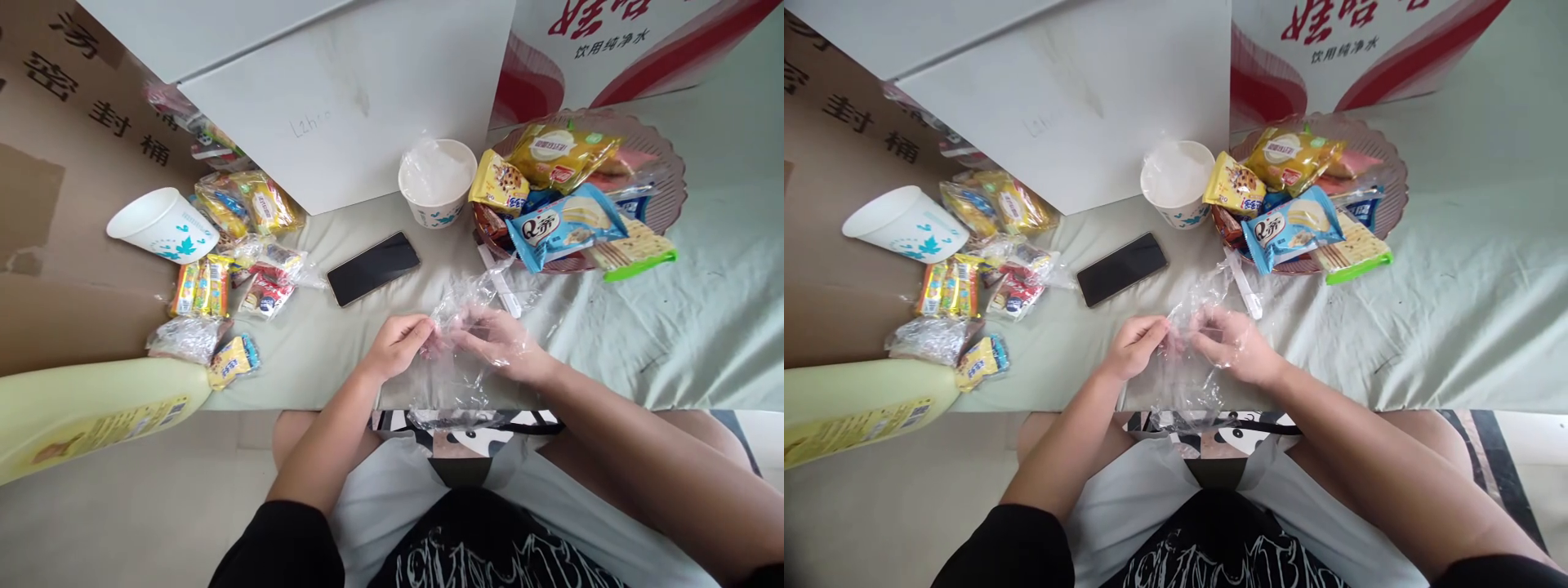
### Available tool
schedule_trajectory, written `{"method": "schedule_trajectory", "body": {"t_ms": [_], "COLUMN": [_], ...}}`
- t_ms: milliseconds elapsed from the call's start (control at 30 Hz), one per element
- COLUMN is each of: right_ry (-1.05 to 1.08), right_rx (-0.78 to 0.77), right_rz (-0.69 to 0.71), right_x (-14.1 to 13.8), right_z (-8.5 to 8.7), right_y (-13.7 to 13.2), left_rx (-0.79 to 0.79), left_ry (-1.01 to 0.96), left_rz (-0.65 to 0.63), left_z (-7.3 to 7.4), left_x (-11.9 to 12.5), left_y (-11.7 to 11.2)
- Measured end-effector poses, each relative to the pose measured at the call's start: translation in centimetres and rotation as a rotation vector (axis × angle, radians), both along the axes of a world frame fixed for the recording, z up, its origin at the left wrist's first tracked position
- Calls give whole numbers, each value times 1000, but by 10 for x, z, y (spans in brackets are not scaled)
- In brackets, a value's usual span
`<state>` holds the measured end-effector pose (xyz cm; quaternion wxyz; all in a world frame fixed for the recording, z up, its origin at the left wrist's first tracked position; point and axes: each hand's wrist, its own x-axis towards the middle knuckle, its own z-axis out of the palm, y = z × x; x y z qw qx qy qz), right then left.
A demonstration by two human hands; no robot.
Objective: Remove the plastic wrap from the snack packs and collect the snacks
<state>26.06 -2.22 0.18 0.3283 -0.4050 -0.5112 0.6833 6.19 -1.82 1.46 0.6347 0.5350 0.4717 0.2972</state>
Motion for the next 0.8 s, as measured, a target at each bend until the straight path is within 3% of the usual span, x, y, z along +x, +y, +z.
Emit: {"method": "schedule_trajectory", "body": {"t_ms": [200, 367, 500, 800], "right_ry": [43, -22, -36, 40], "right_rx": [-37, -130, -184, -147], "right_rz": [-153, -153, -172, -264], "right_x": [-2, -6, -7, -3], "right_z": [2, 8, 8, 3], "right_y": [0, 1, 2, 6], "left_rx": [41, 253, 330, 115], "left_ry": [32, 238, 272, 42], "left_rz": [-71, -214, -267, -4], "left_z": [-4, -7, -7, -6], "left_x": [-4, -6, -4, -2], "left_y": [1, -1, -2, -2]}}
